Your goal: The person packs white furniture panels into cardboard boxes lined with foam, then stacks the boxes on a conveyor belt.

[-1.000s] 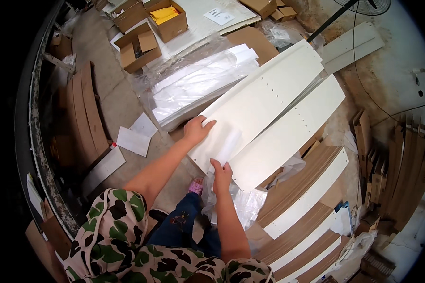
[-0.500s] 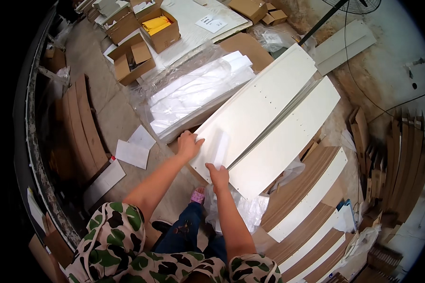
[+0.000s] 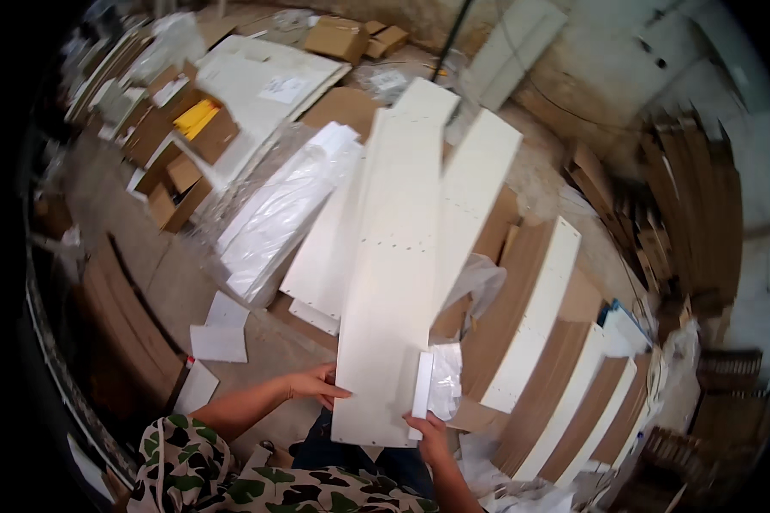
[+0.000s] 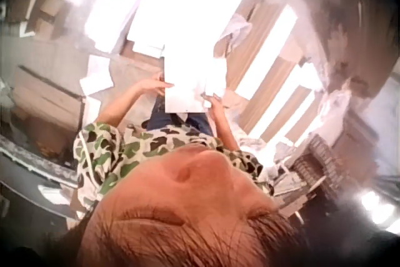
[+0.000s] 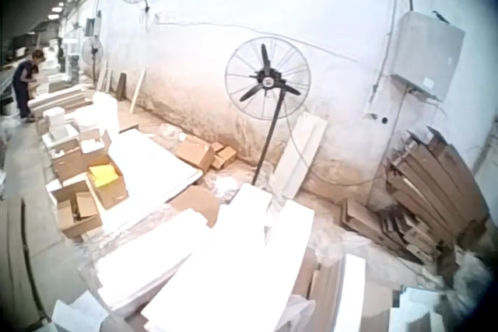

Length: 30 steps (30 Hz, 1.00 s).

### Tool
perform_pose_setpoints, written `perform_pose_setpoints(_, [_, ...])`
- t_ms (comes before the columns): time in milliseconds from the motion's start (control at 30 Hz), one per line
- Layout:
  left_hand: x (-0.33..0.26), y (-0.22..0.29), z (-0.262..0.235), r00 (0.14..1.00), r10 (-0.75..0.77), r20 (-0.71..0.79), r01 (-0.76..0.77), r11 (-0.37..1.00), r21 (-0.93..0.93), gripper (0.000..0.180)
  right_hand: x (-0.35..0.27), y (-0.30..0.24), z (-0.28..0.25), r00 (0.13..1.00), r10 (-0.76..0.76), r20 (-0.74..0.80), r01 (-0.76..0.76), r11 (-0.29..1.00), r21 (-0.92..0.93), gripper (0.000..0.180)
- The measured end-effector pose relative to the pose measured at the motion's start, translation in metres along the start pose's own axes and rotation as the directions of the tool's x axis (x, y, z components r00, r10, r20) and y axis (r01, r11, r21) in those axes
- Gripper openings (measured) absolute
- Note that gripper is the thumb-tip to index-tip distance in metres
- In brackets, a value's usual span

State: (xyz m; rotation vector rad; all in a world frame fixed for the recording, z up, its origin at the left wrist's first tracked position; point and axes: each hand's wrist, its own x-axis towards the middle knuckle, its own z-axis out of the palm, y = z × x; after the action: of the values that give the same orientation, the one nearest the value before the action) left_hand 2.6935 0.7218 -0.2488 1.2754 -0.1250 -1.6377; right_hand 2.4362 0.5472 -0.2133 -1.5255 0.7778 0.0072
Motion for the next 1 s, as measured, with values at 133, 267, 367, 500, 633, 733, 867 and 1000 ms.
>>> perform_pose_setpoints(133, [0.117,0.037,-0.008,0.954,0.239,-0.183,-0.299,0.695,-0.654,0.052,-0.062,-0.029,-0.057,0.912,0.405,-0.064,-0.312,0.787,0.533,0.025])
perform_pose_setpoints(267, [0.178,0.085,-0.016,0.940,0.133,-0.314,-0.273,0.844,-0.462,0.056,-0.109,-0.021,-0.091,0.960,0.196,-0.198,-0.042,0.805,0.592,0.029])
perform_pose_setpoints(367, [0.191,0.064,0.018,0.941,0.242,-0.237,-0.329,0.815,-0.476,0.051,-0.149,0.002,-0.113,0.935,0.208,-0.287,0.055,0.714,0.698,0.040])
perform_pose_setpoints(500, [0.163,0.043,0.083,0.929,0.260,-0.263,-0.350,0.848,-0.399,0.050,-0.216,0.013,-0.110,0.909,0.222,-0.354,0.201,0.510,0.836,0.045])
perform_pose_setpoints(633, [0.125,0.023,0.176,0.906,0.329,-0.266,-0.410,0.838,-0.359,0.052,-0.271,0.029,-0.122,0.846,0.270,-0.459,0.204,0.632,0.748,0.041])
perform_pose_setpoints(733, [0.102,0.009,0.267,0.907,0.329,-0.265,-0.401,0.865,-0.301,0.054,-0.323,0.038,-0.158,0.710,0.344,-0.615,0.172,0.762,0.625,0.039])
perform_pose_setpoints(867, [0.071,0.000,0.404,0.878,0.470,-0.088,-0.477,0.851,-0.220,0.056,-0.381,0.107,-0.207,0.569,0.247,-0.785,0.481,0.674,0.561,0.039])
perform_pose_setpoints(1000, [0.035,-0.005,0.557,0.814,0.576,0.076,-0.560,0.812,-0.163,0.057,-0.471,0.142,-0.261,0.335,0.120,-0.934,0.581,0.754,0.306,0.037])
